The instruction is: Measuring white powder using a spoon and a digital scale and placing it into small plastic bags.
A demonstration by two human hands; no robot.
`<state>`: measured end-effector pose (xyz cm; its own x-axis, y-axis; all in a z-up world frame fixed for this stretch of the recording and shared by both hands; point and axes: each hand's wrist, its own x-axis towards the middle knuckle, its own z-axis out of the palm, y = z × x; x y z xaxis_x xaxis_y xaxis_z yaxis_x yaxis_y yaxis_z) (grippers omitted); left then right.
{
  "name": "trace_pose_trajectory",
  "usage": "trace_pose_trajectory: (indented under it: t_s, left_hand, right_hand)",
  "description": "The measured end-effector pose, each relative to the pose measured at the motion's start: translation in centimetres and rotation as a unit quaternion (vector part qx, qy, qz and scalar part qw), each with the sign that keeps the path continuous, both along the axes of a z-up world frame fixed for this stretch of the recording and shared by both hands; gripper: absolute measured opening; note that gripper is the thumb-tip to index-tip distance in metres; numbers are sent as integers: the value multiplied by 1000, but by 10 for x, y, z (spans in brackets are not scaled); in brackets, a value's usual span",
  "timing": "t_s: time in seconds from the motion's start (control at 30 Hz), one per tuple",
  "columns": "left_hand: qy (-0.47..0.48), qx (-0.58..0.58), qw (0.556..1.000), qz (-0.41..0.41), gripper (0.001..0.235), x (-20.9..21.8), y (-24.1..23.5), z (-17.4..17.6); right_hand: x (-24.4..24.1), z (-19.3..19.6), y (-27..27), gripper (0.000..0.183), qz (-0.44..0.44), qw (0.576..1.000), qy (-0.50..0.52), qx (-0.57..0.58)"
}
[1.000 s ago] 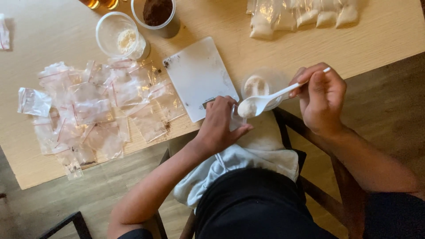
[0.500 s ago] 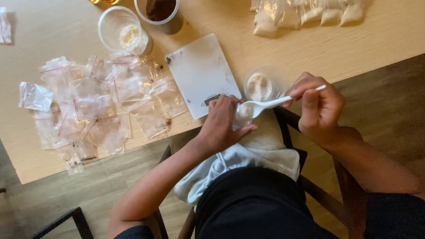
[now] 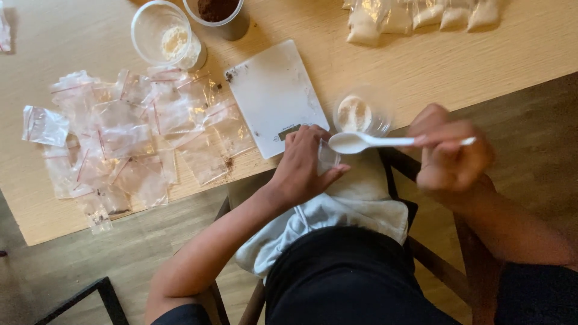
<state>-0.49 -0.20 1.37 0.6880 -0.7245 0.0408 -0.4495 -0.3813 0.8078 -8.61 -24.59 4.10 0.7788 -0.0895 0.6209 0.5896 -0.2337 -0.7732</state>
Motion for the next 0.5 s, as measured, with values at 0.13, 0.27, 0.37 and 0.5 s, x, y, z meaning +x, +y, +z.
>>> trace_pose_trajectory:
  t_s: [0.13,0.27,0.37,0.5]
  left_hand:
    - [-17,-71,997,11,51,-5,-2,0]
    - [-11,-78,997,22,58,-4,-2,0]
    - [-14,-95,995,19,56,-2,-3,5]
    - [11,-98,995,2,58,-6,-2,6]
  right_hand:
    - [15,2,-7,44,-152,988,-33,27]
    - [27,-6,-28,50,-138,979,-68,-136]
    - [26,-29,-31,45,-123,964,-69,-225]
    - [33,-11,-17,40,-105,949,-32,-295]
